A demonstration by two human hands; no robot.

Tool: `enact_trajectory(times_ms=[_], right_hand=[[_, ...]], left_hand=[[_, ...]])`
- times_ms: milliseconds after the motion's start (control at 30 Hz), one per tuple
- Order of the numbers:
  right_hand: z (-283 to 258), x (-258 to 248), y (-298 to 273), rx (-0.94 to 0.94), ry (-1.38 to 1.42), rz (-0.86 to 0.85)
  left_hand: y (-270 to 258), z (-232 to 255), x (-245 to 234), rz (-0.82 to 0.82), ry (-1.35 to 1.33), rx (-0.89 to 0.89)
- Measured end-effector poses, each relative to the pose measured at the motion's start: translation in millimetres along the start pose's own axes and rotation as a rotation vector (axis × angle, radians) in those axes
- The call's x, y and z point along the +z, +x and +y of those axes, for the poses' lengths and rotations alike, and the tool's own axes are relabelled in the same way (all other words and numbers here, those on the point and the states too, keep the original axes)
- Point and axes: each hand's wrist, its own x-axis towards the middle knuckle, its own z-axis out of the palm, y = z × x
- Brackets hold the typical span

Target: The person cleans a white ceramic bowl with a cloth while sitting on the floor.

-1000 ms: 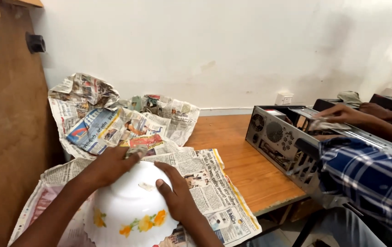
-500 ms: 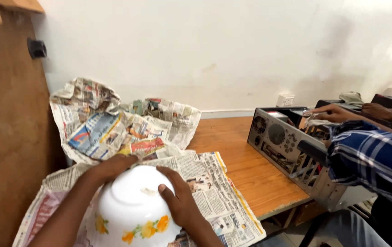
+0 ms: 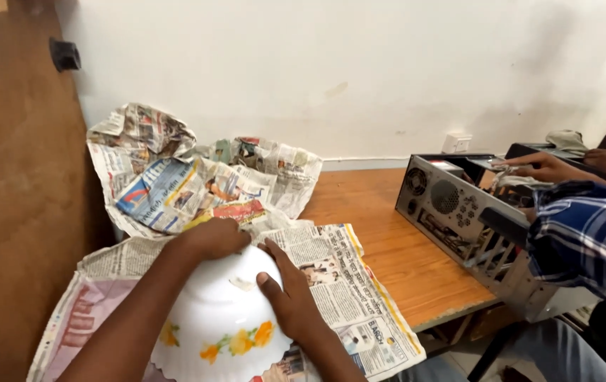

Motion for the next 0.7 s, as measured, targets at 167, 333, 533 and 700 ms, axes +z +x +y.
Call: enact_trajectory(times_ms=[167, 333, 533, 700], right_hand=[[-7.1, -0.9, -1.2, 0.055, -0.008, -0.029], [-9.6, -2.6, -2.6, 0.027, 0.031, -0.015], [-11.8, -2.2, -0.6, 0.039, 0.071, -0.006], [-12.5, -4.4, 0.1, 0.098, 0.092, -0.027]], left_hand=[[23.0, -18.4, 6.8, -0.096, -0.104, -0.096], [-8.5, -17.4, 0.8, -0.075, -0.493, -0.102], [-28.3, -33.1, -1.0, -0.031, -0.758, 0.035], [-66.7, -32.9, 3.3, 0.133, -0.600, -0.024]])
